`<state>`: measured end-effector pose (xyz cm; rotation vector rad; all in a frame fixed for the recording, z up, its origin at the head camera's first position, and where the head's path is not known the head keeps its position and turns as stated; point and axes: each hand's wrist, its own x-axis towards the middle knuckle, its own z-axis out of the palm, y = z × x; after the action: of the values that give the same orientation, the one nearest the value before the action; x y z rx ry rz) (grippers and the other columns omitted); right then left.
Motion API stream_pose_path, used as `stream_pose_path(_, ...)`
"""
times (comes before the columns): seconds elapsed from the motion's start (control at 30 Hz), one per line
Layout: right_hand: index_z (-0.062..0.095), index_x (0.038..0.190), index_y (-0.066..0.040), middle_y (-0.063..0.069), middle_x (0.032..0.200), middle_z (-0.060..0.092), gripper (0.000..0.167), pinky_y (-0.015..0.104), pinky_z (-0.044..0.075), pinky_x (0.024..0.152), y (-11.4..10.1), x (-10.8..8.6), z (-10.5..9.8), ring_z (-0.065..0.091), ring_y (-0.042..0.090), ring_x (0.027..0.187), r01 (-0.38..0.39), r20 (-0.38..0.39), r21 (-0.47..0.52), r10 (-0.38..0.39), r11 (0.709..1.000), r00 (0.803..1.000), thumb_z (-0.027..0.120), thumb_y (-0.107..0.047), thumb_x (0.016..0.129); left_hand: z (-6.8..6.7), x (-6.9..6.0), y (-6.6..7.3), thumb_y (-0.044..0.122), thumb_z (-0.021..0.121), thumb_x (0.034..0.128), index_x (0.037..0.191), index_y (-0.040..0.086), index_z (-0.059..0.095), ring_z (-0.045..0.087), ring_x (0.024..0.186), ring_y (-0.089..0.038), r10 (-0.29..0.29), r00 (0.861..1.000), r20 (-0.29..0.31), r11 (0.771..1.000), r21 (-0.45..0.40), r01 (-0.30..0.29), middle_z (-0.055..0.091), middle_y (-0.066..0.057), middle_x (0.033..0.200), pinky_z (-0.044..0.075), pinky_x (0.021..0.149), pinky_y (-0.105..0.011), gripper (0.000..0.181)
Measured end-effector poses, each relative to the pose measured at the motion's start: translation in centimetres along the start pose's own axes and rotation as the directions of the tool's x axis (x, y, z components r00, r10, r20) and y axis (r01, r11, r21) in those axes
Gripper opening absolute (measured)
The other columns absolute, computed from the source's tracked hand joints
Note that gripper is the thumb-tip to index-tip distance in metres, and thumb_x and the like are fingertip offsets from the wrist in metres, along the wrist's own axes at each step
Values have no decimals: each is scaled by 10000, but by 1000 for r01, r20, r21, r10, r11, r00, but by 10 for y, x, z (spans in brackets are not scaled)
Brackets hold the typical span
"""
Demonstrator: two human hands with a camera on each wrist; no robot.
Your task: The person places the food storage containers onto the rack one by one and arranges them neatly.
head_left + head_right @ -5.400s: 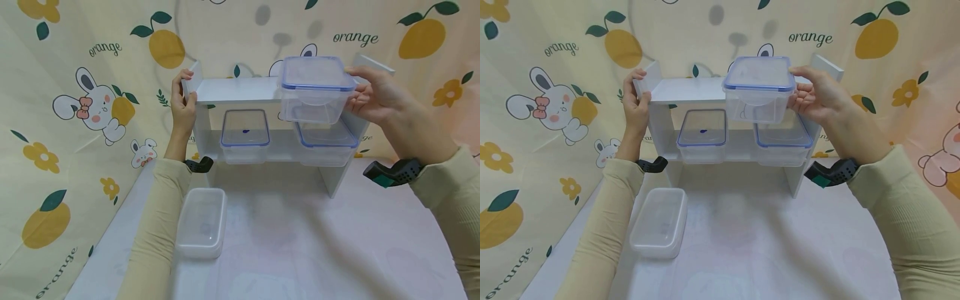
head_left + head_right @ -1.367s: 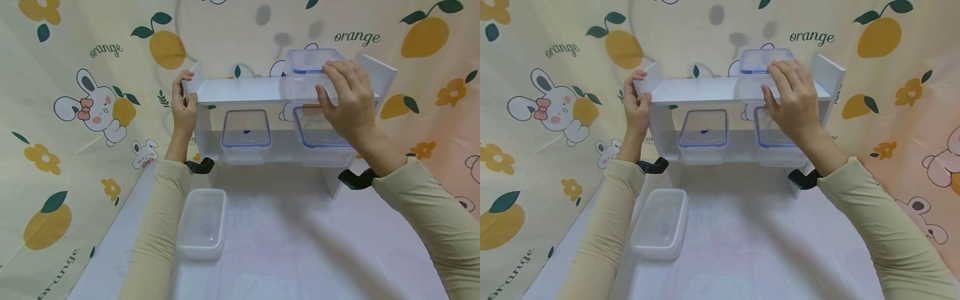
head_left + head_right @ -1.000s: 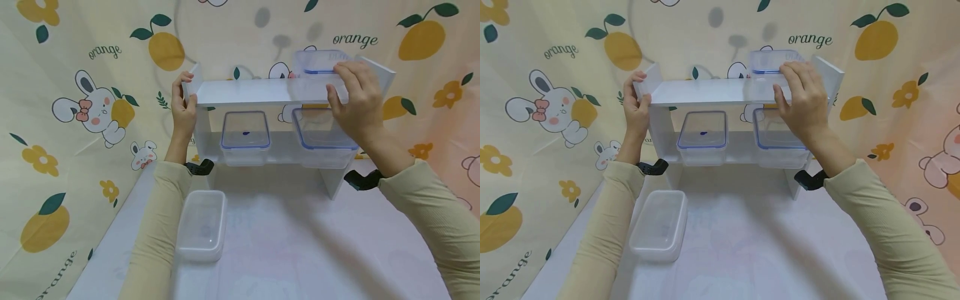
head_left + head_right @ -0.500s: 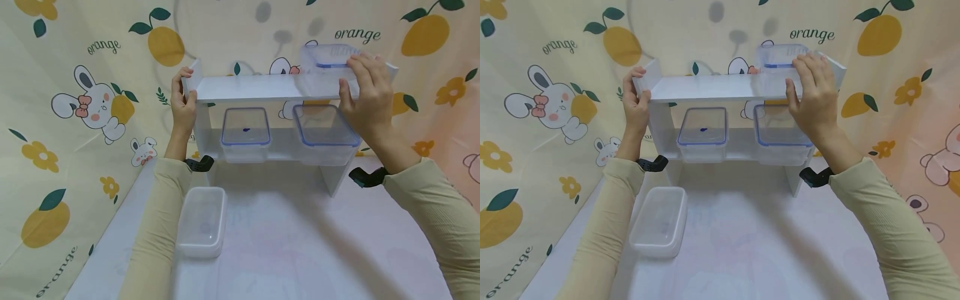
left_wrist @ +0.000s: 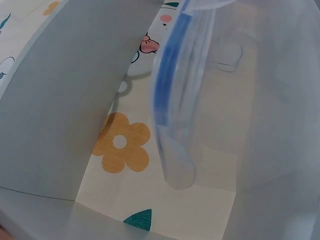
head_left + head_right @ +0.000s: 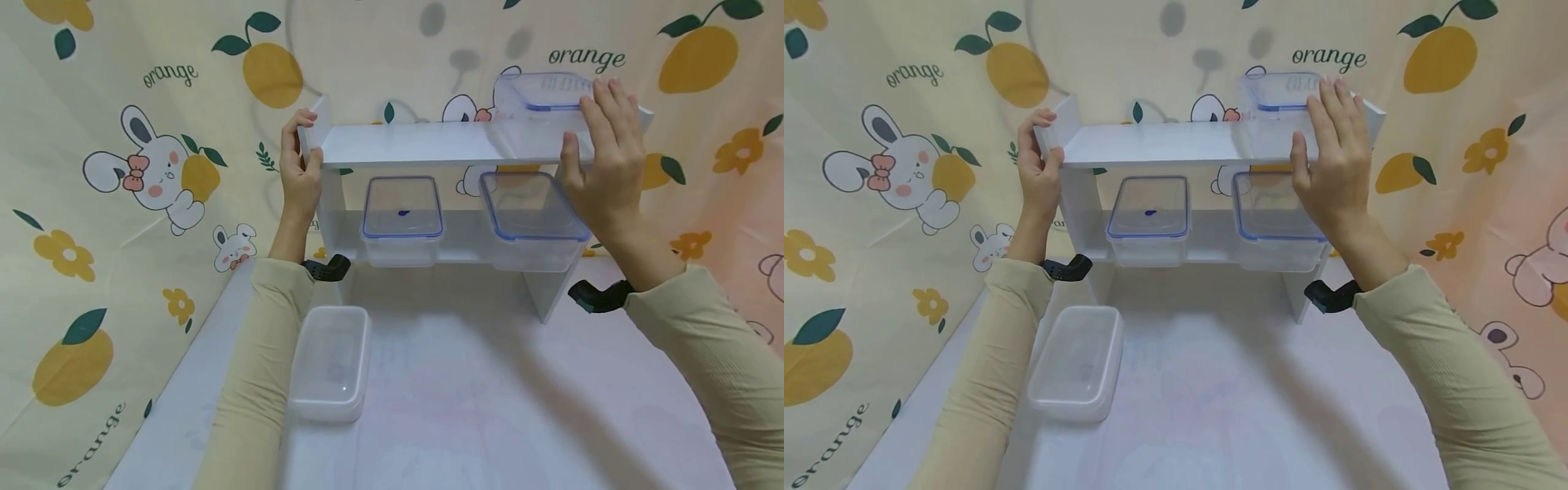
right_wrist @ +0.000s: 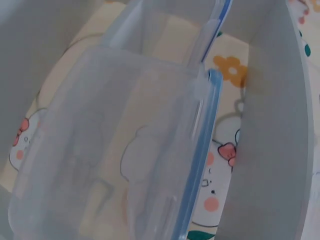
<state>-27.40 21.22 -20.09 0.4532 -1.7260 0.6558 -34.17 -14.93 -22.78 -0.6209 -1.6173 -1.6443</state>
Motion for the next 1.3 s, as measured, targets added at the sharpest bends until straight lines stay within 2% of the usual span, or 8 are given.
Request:
stream_pose_path(0.17, 605, 1179, 76, 227, 1327, 586, 405, 384, 234, 1232, -15, -10, 1, 477, 341, 1358, -16, -65, 60, 20, 998, 998, 515, -187, 884, 1, -1, 1, -78, 401, 884, 1169, 115, 443, 349, 1396, -145, -2, 1000, 4, 1000, -4, 2, 441, -133, 1429, 286, 1207, -343, 347)
stream_pose_path(0.3, 613, 1125, 88, 258, 1264, 604, 352, 415, 243, 1228, -26, -21, 3, 511, 370, 1300, -16, -111, 126, 30, 992, 993, 539, -122, 853, 1, -1, 1, -81, 390, 881, 1156, 108, 447, 356, 1394, -137, 20, 1000, 3, 1000, -10, -20, 450, -139, 1410, 284, 1208, -335, 338)
stream_pose_path(0.53, 644, 1084, 78, 253, 1195, 636, 323, 413, 294, 1205, -35, -39, 6, 553, 378, 1224, -48, -112, 201, 72, 978, 991, 558, -94, 826, 1, -1, 3, -90, 380, 879, 1136, 118, 454, 366, 1381, -118, 36, 999, -2, 999, -20, -36, 468, -104, 1374, 285, 1206, -324, 338)
stream_pose_path(0.7, 644, 1094, 83, 253, 1189, 642, 331, 395, 346, 1174, -39, -49, 5, 568, 388, 1195, -56, -71, 217, 73, 975, 995, 572, -94, 824, 1, -1, 3, -101, 375, 871, 1130, 127, 457, 372, 1381, -110, 41, 999, -7, 999, -30, -41, 479, -54, 1344, 295, 1196, -295, 355)
stream_pose_path(0.97, 606, 1163, 77, 271, 1191, 641, 386, 354, 356, 1168, -58, -74, 0, 586, 369, 1173, -70, 42, 274, 61, 959, 997, 597, -44, 797, 1, -2, 2, -101, 375, 871, 1141, 96, 454, 377, 1366, -123, 54, 999, -4, 998, -32, -54, 467, -91, 1357, 282, 1211, -382, 343)
stream_pose_path(1.17, 594, 1177, 88, 277, 1187, 636, 396, 326, 357, 1165, -73, -92, -2, 596, 294, 1190, -61, 127, 304, 23, 951, 992, 595, -6, 793, 2, -1, 2, -109, 377, 869, 1141, 95, 451, 366, 1384, -135, 49, 999, -2, 998, -35, -49, 467, -98, 1354, 264, 1221, -376, 349)
stream_pose_path(1.3, 588, 1194, 90, 274, 1191, 636, 415, 334, 357, 1166, -80, -104, -1, 598, 302, 1183, -74, 176, 318, 18, 945, 984, 601, 33, 783, 2, -1, 4, -115, 377, 865, 1141, 109, 451, 356, 1394, -134, 33, 999, -10, 999, -32, -33, 460, -109, 1367, 271, 1216, -337, 363)
